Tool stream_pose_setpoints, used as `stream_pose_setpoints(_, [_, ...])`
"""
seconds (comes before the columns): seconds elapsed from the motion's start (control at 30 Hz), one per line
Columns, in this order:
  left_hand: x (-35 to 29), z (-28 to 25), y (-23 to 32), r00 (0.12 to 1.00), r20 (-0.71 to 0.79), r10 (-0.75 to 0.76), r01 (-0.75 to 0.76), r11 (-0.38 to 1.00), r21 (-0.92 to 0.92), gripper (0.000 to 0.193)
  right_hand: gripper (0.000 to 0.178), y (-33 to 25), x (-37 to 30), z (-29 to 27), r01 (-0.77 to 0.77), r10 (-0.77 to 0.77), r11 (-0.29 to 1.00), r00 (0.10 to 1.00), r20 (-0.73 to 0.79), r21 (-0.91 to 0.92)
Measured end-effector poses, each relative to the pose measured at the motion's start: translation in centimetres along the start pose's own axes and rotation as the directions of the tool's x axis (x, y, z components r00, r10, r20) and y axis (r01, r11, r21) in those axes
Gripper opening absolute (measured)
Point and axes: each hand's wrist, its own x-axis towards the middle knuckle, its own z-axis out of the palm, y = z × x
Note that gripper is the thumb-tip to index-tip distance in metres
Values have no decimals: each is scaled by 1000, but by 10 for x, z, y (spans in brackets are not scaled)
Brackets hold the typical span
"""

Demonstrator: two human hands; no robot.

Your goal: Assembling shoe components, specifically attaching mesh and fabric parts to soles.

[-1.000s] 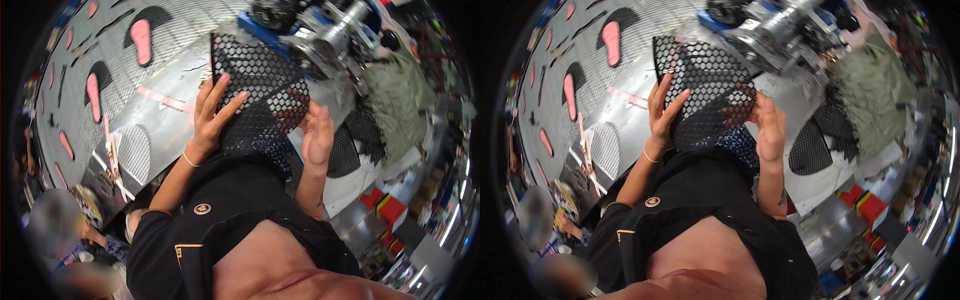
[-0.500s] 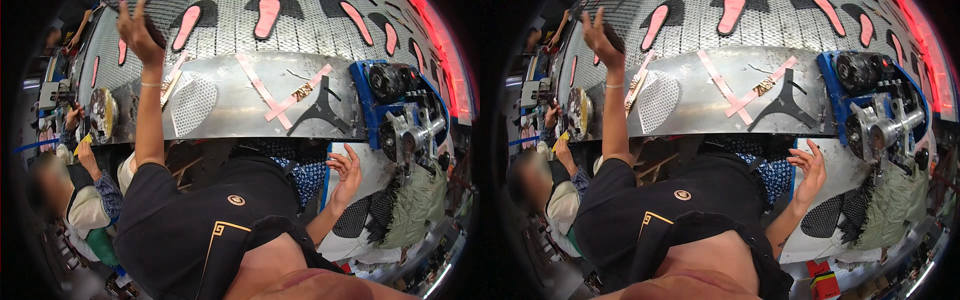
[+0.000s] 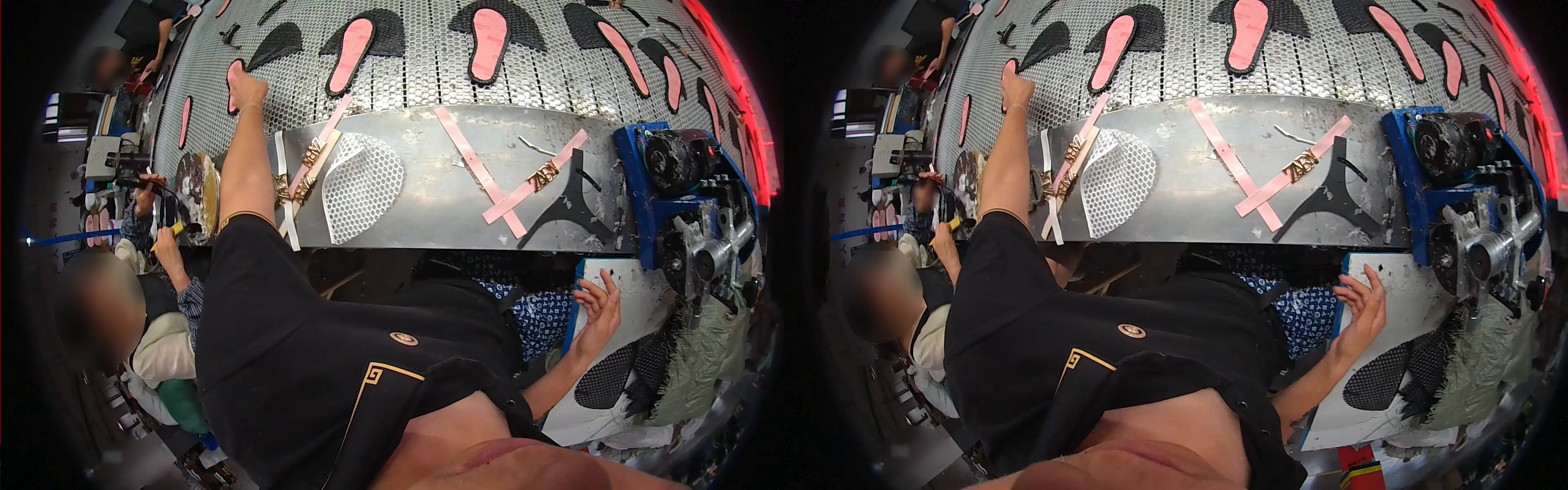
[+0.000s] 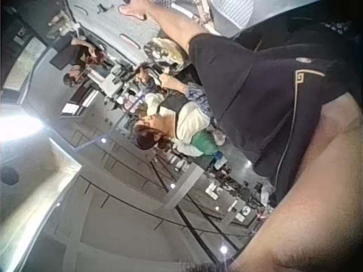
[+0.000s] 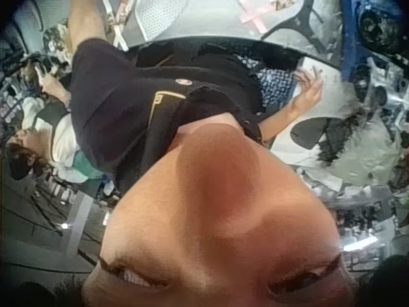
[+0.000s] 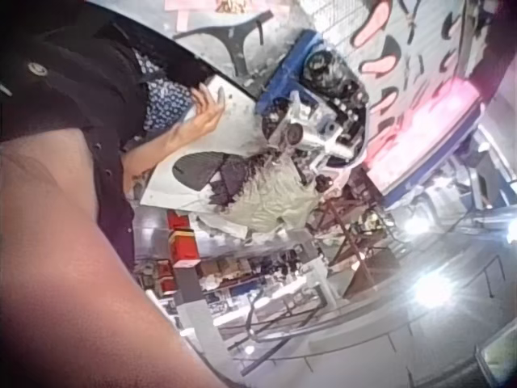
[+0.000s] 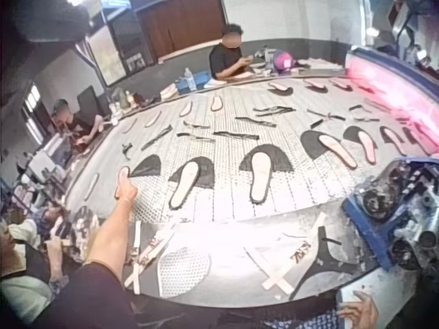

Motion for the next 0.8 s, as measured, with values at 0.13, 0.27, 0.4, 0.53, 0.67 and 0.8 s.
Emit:
stream_pose_setpoints(0.13, [3, 9, -43, 978, 62, -199, 198, 980, 22, 73, 51, 12, -10, -15, -4, 1, 1000, 996, -94, -31])
stream_pose_setpoints(0.27, [28, 24, -72, 978, 109, -181, 178, 983, 37, 82, 54, 17, -18, -25, -20, 7, 997, 983, -185, -72])
stream_pose_setpoints(0.4, [63, 36, -99, 987, 113, -114, 111, 993, 36, 91, 54, 17, -22, -30, -34, 15, 996, 972, -235, -80])
stream_pose_setpoints(0.53, [66, 55, -96, 983, 94, -158, 149, 984, 98, 91, 53, 12, -34, -20, -26, -4, 994, 963, -269, -108])
stream_pose_setpoints(0.67, [71, 51, -101, 965, 202, -168, 121, 967, 225, 92, 52, 12, -44, -19, -26, -26, 984, 959, -283, -178])
stream_pose_setpoints(0.8, [103, 0, -137, 948, 233, -217, 245, 964, -102, 67, 51, 20, -32, -22, -16, -5, 997, 964, -264, -78])
